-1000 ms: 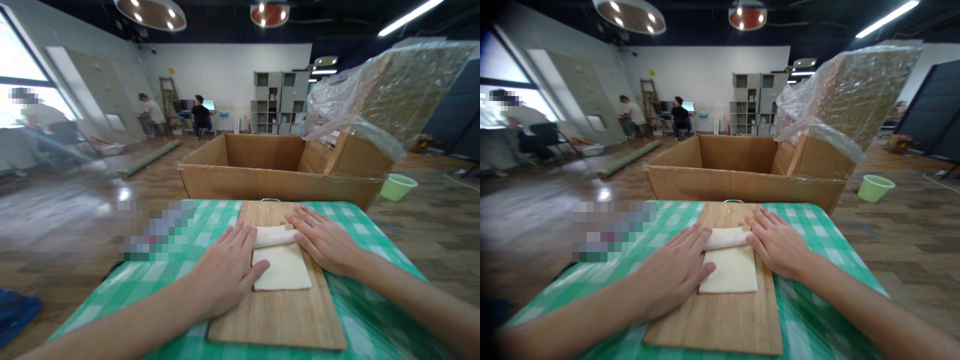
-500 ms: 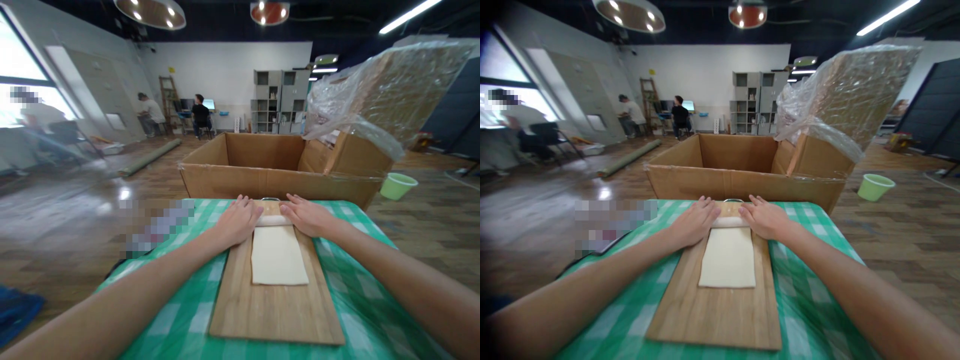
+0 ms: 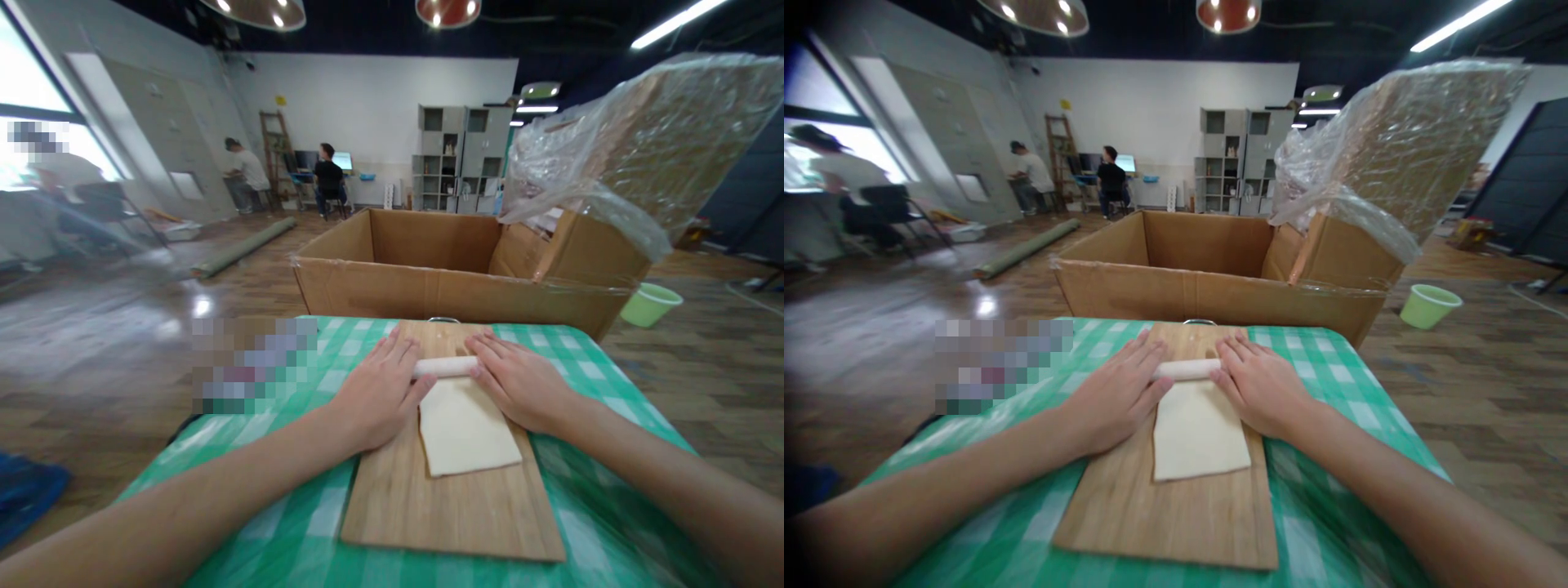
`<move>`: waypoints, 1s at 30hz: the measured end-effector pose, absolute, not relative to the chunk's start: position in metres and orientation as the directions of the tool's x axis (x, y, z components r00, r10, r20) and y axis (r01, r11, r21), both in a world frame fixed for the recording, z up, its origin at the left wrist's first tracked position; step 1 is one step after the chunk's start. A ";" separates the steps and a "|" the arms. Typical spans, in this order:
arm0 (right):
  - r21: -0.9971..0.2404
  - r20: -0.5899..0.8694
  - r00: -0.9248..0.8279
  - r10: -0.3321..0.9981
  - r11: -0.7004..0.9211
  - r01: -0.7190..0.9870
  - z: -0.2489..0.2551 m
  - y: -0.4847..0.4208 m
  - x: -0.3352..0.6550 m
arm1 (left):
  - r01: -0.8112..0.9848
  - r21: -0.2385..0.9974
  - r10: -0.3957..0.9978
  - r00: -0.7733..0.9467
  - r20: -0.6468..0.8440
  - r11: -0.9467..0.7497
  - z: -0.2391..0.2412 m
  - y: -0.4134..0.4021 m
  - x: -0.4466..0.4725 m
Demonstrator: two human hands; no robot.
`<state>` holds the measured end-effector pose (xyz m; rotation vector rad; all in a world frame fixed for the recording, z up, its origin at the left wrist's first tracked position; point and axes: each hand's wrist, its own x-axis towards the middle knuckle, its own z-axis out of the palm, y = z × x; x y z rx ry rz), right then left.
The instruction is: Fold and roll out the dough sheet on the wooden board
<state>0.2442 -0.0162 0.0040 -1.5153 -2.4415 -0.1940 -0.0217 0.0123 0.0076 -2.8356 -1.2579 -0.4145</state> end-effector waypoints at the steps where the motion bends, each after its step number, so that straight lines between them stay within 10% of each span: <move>1: -0.029 0.301 -0.440 0.846 0.469 0.883 0.004 -0.026 0.246 | 0.726 0.097 0.724 0.648 0.235 -0.681 0.010 0.002 -0.023; 19: -0.021 0.321 -0.436 0.841 0.467 0.884 -0.005 -0.077 0.255 | 0.524 -0.106 0.470 0.823 0.318 -0.845 0.029 -0.101 -0.014; 25: -0.397 0.246 -0.078 0.966 0.174 0.901 0.009 -0.024 0.263 | 0.462 -0.217 0.406 0.877 0.256 -0.860 0.023 -0.078 -0.005; 30: -0.492 0.156 -0.163 0.974 0.219 0.843 0.027 0.005 0.244 | 0.395 -0.261 0.322 0.904 0.281 -0.881 0.017 -0.062 -0.021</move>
